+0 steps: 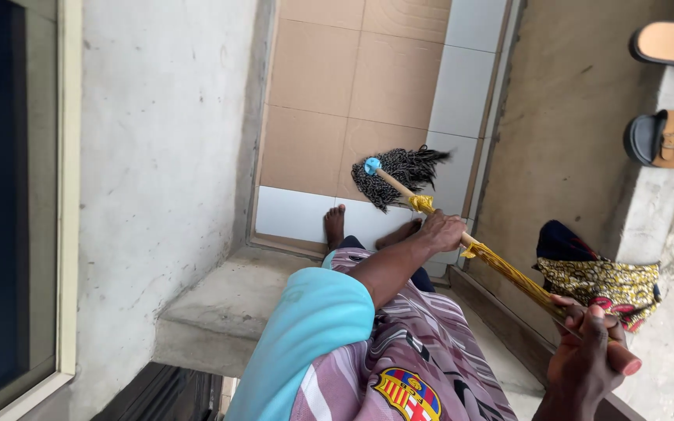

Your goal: Mopping a tiled floor on an outdoor balcony and then placing a folded shirt on the ground.

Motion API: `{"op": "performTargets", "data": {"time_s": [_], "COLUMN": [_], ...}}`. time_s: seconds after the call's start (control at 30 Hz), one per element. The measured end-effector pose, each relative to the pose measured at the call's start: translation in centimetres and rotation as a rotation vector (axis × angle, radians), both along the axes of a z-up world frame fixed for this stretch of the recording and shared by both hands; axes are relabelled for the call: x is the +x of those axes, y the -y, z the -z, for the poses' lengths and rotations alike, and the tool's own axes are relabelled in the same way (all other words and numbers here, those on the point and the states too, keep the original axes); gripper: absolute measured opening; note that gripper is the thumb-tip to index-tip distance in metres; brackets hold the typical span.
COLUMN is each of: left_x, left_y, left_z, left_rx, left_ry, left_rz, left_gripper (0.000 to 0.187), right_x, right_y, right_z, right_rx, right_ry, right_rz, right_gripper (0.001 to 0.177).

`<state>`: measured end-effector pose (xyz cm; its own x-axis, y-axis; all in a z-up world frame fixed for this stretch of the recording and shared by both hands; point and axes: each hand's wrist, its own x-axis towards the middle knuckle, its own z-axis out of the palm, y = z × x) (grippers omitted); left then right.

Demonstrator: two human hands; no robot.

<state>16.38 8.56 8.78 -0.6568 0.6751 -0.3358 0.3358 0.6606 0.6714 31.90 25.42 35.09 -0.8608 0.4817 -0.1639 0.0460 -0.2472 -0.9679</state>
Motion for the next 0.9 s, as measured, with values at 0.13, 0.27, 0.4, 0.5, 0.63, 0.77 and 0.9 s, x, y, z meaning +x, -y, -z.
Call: {"op": "performTargets", "data": {"time_s": [0.13,0.27,0.4,0.5,0.63,0.77,0.9], "left_x": [-1.1,-1.2,-0.5,-0.1,-1.3,-2.2,-3.1], "left_y": [7.5,16.1,24.7,26.3,25.9,23.4,20.2], "left_z": [0.5,3.2,5.0,5.7,5.6,5.7,8.1], "left_rx": [-0.051,-0.199,-0.266,-0.226,-0.202,-0.260,-0.277], "left_ry": [-0.062,-0.050,0.022,-0.048,-0.099,-0.003,-0.124], "left_rz": [-0.104,-0.245,-0.445,-0.522,-0.577,-0.643,-0.648], "left_gripper": [0.021,0.020,0.020,0.017,0.013,0.020,0.014], "right_x": [-3.7,-6.9,-9.5,-10.2,-12.5,-13.8,-16.4], "right_y": [3.9,9.9,16.9,18.1,18.5,15.9,13.2], "right_z": [2.3,5.1,6.2,5.9,5.1,6.0,3.8], "right_rx": [-0.070,-0.096,-0.153,-0.098,-0.043,-0.127,-0.117], "right_ry": [0.001,0.052,0.091,0.027,0.080,0.108,0.257], "right_rz": [-0.056,-0.202,-0.496,-0.600,-0.574,-0.547,-0.507], "right_gripper": [0.027,0.023,0.020,0.024,0.023,0.024,0.022]}}
